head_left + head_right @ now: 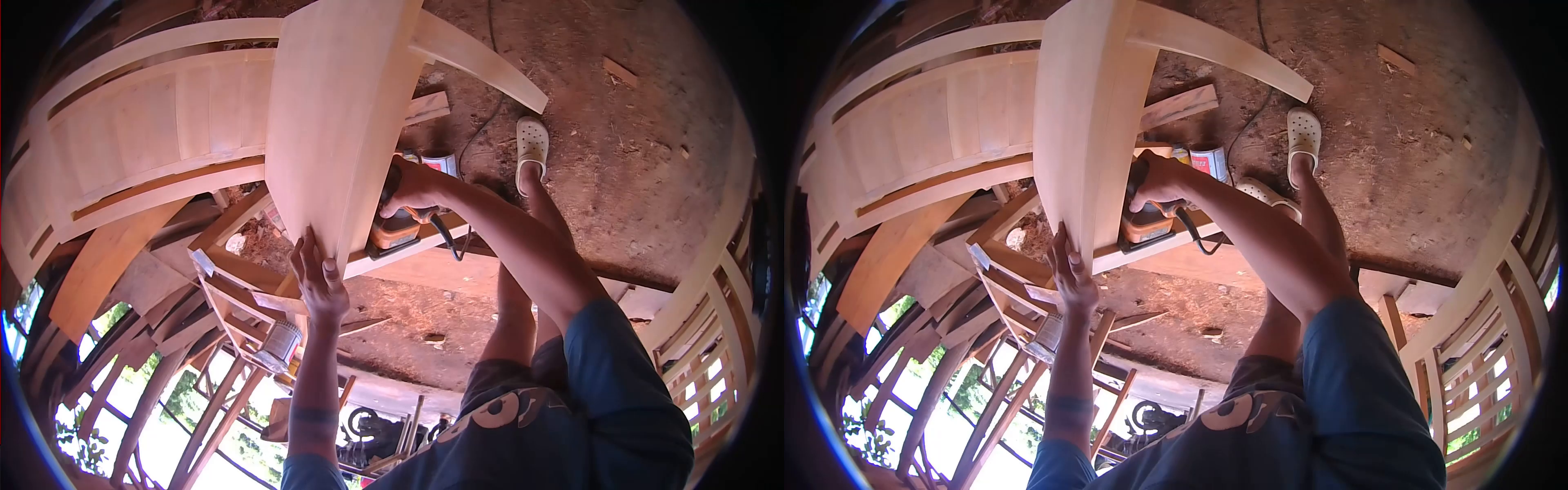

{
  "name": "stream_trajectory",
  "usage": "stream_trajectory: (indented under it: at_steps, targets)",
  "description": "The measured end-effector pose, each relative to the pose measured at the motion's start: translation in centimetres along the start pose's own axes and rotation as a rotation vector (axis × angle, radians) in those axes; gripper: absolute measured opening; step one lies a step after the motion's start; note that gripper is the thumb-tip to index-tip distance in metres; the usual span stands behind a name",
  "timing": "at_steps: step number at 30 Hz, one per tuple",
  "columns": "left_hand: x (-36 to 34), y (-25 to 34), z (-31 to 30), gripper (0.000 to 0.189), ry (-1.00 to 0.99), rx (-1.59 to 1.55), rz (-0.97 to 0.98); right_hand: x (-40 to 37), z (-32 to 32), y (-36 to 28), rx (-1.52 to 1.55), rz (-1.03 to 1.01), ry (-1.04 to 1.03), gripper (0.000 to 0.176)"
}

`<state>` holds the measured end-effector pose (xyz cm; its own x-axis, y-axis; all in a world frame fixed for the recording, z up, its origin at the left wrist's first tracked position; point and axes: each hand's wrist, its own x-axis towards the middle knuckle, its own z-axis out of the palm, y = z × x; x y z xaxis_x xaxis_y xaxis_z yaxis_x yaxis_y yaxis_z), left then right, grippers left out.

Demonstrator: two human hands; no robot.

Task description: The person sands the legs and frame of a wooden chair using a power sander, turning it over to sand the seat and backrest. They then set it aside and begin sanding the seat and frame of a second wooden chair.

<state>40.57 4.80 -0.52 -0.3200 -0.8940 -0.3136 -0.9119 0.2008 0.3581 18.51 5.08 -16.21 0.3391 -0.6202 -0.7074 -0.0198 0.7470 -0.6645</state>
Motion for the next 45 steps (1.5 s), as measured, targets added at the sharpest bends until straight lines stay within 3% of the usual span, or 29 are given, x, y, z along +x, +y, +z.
stream_trajectory:
  at_steps: [6, 16, 20, 27, 28, 31, 37, 45]
  targets:
    - [0.0, 0.1, -0.2, 0.09, -0.032, -0.014, -0.007, -1.3, -1.5, -0.3, -0.027, 0.161, -0.038, 0.104]
    - [-0.1, 0.1, 0.0, 0.097, -0.032, -0.033, -0.05, 1.1, -4.9, 11.3, -0.006, 0.191, 0.004, 0.099]
    - [0.1, 0.2, 0.0, 0.097, -0.026, -0.01, -0.017, 0.0, -3.8, 5.3, -0.054, 0.196, -0.063, 0.108]
    - [0.1, 0.7, -0.2, 0.098, -0.021, -0.024, -0.054, -1.2, -2.4, -0.2, -0.005, 0.088, -0.105, 0.1]
    - [0.1, 0.7, -0.1, 0.099, -0.018, -0.03, -0.059, -0.7, -2.3, 0.1, -0.035, 0.097, -0.153, 0.107]
    - [0.0, 0.7, 0.0, 0.099, -0.02, -0.035, -0.067, 0.2, -1.6, 1.4, -0.071, -0.013, -0.114, 0.106]
    - [0.1, 0.4, 0.0, 0.1, -0.028, -0.016, -0.04, -2.7, -1.9, -2.1, -0.018, 0.056, -0.132, 0.103]
    - [0.1, 0.5, -0.1, 0.1, -0.03, -0.019, -0.044, -4.3, -1.6, -1.5, -0.052, 0.03, -0.099, 0.102]
